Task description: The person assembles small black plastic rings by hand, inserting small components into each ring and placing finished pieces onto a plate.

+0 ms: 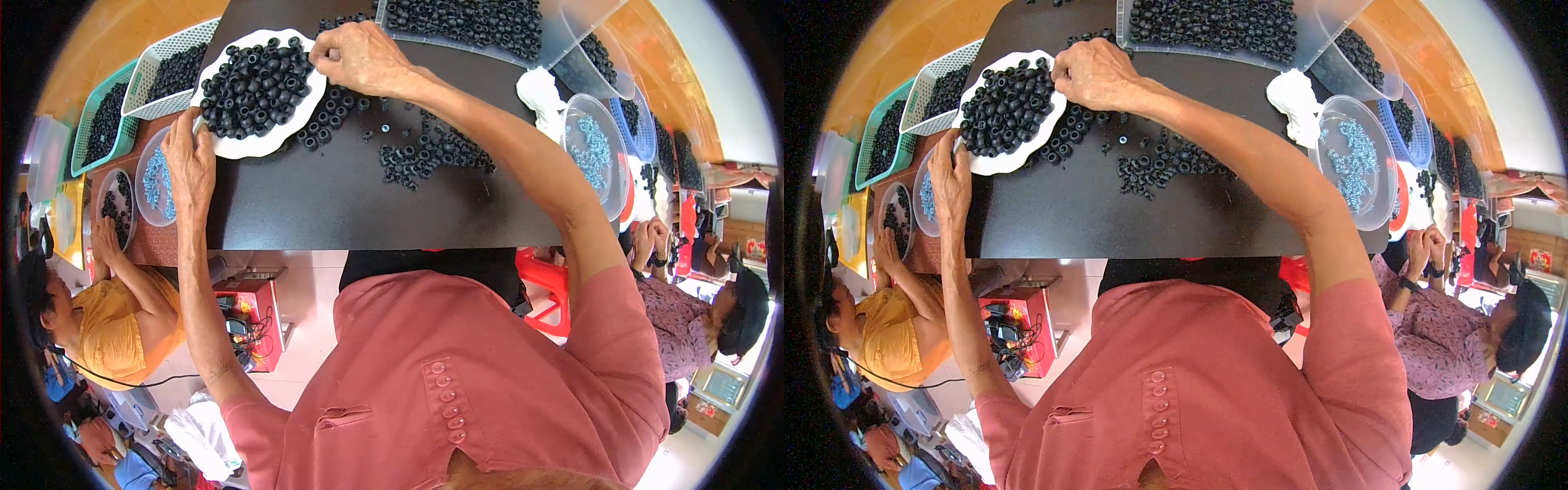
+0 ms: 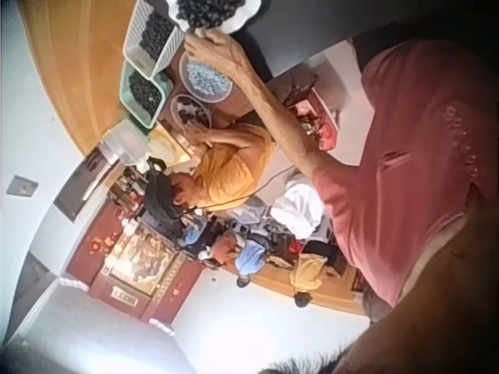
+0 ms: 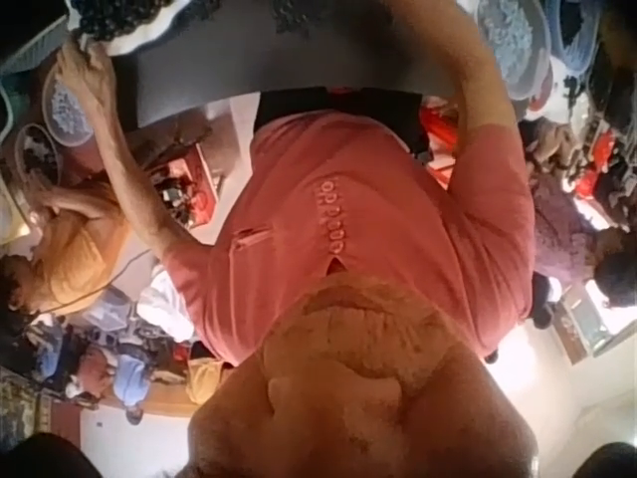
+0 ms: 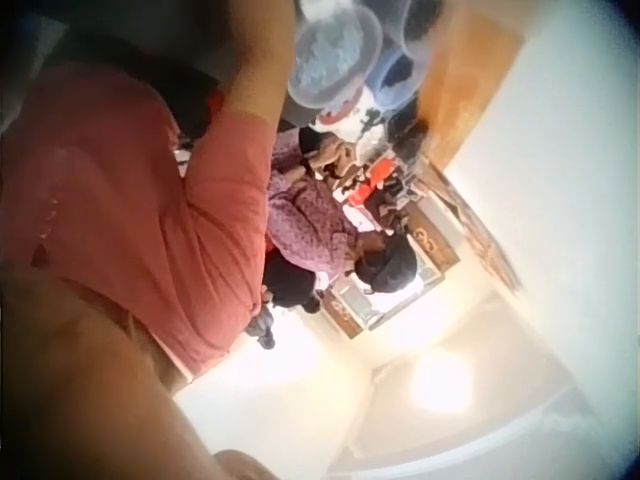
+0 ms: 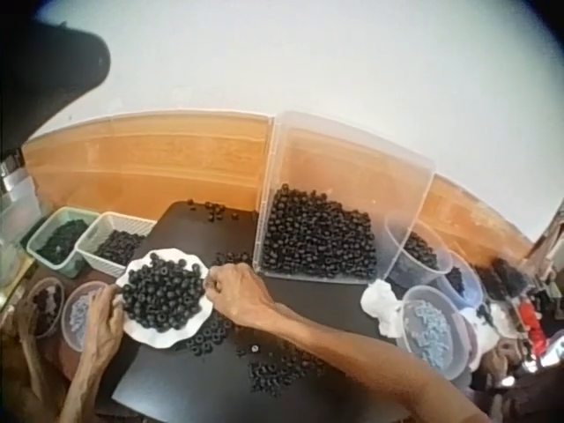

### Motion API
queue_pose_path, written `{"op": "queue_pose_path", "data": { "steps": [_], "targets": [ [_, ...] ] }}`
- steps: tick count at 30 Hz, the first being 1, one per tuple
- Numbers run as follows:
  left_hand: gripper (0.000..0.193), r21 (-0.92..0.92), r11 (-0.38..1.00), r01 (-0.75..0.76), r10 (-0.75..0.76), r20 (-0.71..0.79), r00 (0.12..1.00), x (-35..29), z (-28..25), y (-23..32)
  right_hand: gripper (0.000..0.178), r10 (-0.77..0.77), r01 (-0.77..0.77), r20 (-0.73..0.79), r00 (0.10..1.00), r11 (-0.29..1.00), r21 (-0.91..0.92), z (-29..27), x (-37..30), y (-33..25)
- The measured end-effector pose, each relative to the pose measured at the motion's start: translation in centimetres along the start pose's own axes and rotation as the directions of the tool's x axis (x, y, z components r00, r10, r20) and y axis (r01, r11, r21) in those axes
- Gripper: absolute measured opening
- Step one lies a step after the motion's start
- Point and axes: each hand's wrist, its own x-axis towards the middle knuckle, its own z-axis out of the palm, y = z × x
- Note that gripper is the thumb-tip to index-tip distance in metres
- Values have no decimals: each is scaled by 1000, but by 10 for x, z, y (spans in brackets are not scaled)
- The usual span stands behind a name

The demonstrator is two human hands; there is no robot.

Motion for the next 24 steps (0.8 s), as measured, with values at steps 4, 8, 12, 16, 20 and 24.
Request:
{"op": "queue_pose_path", "data": {
  "steps": [4, 8, 12, 16, 20, 24],
  "targets": [
    [31, 3, 999, 40, -40, 20, 999, -1, -1, 5, 19, -254, 195, -226, 940, 947, -254, 2, 29, 25],
    [31, -6, 999, 49, -49, 24, 999, 0, 0, 0, 23, -235, 181, -197, 952, 949, -258, 22, 53, 36],
    [31, -30, 996, 80, -80, 22, 997, 1, 1, 1, 27, -242, 211, -100, 965, 945, -250, 37, 55, 52],
    [32, -24, 997, 69, -69, 22, 997, 1, 2, -8, 30, -138, 143, 45, 989, 980, -140, 30, 46, 46],
    [32, -35, 996, 79, -79, 3, 997, 2, 4, -12, 31, -155, 156, 19, 988, 978, -141, 26, 29, 47],
    [31, -80, 991, 105, -105, 10, 994, 5, 5, -10, 27, -229, 224, -35, 973, 968, -111, 16, 7, 44]
  ]
}}
